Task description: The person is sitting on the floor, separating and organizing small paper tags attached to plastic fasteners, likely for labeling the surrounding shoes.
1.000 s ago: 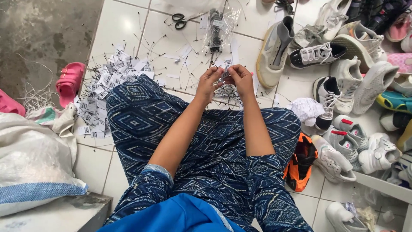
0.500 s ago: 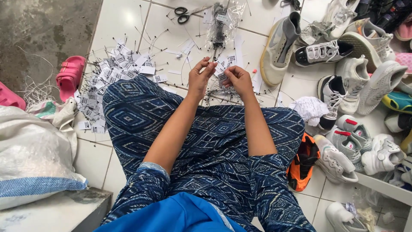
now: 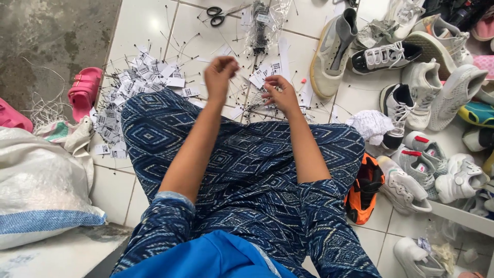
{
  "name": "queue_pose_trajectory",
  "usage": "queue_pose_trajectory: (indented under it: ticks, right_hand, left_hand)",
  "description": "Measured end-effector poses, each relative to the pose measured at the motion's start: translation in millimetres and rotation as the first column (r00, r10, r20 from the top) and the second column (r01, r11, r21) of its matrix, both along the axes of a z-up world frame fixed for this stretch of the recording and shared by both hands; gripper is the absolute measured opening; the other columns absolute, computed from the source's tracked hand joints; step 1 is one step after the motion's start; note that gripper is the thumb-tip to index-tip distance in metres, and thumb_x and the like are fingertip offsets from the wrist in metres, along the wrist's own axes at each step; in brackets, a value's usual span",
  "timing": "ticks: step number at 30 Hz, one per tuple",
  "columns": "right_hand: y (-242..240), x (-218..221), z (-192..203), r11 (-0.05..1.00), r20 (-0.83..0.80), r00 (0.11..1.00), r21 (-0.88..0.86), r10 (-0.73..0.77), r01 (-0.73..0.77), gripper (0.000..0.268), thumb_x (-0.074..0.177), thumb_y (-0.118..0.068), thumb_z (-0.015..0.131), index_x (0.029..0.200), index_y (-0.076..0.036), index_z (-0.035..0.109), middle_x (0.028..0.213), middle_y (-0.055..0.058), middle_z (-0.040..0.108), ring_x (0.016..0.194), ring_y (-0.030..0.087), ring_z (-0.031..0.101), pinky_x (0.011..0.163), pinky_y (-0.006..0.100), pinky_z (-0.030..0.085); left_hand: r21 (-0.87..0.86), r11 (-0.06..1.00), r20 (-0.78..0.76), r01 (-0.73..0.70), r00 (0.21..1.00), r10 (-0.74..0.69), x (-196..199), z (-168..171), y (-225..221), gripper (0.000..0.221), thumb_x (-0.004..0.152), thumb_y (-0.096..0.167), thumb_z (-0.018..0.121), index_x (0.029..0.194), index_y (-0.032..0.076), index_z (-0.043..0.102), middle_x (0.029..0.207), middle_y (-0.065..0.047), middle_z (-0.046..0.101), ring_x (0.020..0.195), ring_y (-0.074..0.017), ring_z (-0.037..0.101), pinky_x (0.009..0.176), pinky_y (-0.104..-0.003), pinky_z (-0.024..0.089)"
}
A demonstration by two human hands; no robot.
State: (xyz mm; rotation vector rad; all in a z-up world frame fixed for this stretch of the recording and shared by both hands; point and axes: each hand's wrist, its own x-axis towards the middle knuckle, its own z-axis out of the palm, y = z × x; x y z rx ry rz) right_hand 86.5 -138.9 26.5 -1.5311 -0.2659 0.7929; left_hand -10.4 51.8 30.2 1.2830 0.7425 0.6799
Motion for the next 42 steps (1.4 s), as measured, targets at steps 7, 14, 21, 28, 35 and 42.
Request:
queue_pose_trajectory:
  ticks: [7, 14, 21, 28, 35, 42]
  right_hand:
    - [-5, 26, -48, 0.778, 0.286, 0.953, -0.619, 0.098, 0.105, 0.018, 0.091, -0.012, 0.075, 0.104, -0.023, 0.068, 0.102, 0.001, 0.069, 0.088, 0.017, 0.064, 0.074, 0.035, 0.054]
    - [4, 6, -52, 0.539, 0.271, 0.836, -0.842, 0.477, -0.035, 0.041, 0.091, -0.013, 0.075, 0.128, -0.013, 0.056, 0.133, 0.014, 0.052, 0.119, 0.036, 0.049, 0.09, 0.047, 0.05]
    - [3, 7, -61, 0.497, 0.221, 0.844, -0.866, 0.489, -0.062, 0.029, 0.088, 0.004, 0.055, 0.111, -0.014, 0.054, 0.112, 0.012, 0.054, 0.091, 0.03, 0.054, 0.067, 0.04, 0.046]
    - [2, 8, -50, 0.559, 0.159, 0.901, -0.822, 0.404, -0.105, 0.024, 0.092, -0.009, 0.068, 0.113, -0.015, 0.059, 0.122, 0.014, 0.052, 0.089, 0.027, 0.061, 0.075, 0.038, 0.054]
    - [7, 8, -36, 0.611, 0.15, 0.937, -0.788, 0.315, -0.079, 0.016, 0.094, -0.005, 0.062, 0.105, -0.016, 0.063, 0.124, 0.013, 0.05, 0.08, 0.026, 0.061, 0.072, 0.037, 0.055]
    - [8, 20, -25, 0.634, 0.231, 0.967, -0.766, 0.11, 0.111, 0.024, 0.091, 0.009, 0.053, 0.101, -0.012, 0.059, 0.126, 0.014, 0.051, 0.102, 0.028, 0.057, 0.077, 0.038, 0.053]
  left_hand:
    - [0.026, 0.997, -0.13, -0.074, 0.988, 0.077, -85, 128, 109, 0.01, 0.094, 0.007, 0.075, 0.101, 0.014, 0.073, 0.098, -0.005, 0.078, 0.084, -0.0132, 0.077, 0.067, -0.019, 0.062]
    - [0.251, 0.956, -0.342, -0.152, 0.91, 0.235, -213, 131, 189, 0.013, 0.097, 0.008, 0.077, 0.106, 0.015, 0.072, 0.097, -0.001, 0.079, 0.08, -0.0075, 0.077, 0.071, -0.016, 0.067]
    - [0.357, 0.931, -0.808, 0.074, 0.524, 0.268, -327, -11, 244, 0.03, 0.077, 0.0, 0.085, 0.1, 0.019, 0.079, 0.091, -0.006, 0.076, 0.077, -0.0138, 0.069, 0.069, -0.029, 0.059]
    - [0.154, 0.981, -0.9, 0.117, 0.426, 0.09, -293, 21, 205, 0.023, 0.084, 0.003, 0.081, 0.104, 0.015, 0.076, 0.097, -0.008, 0.074, 0.069, -0.0168, 0.061, 0.064, -0.034, 0.052]
    - [0.292, 0.903, -0.843, 0.315, 0.53, 0.088, -184, 96, 185, 0.04, 0.087, 0.024, 0.082, 0.124, 0.014, 0.07, 0.141, -0.021, 0.059, 0.129, -0.0394, 0.054, 0.102, -0.053, 0.044]
    - [0.128, 0.855, -0.732, 0.503, 0.63, -0.261, -22, 151, 68, 0.039, 0.093, 0.021, 0.071, 0.131, 0.02, 0.061, 0.149, -0.003, 0.054, 0.13, -0.0228, 0.055, 0.096, -0.033, 0.057]
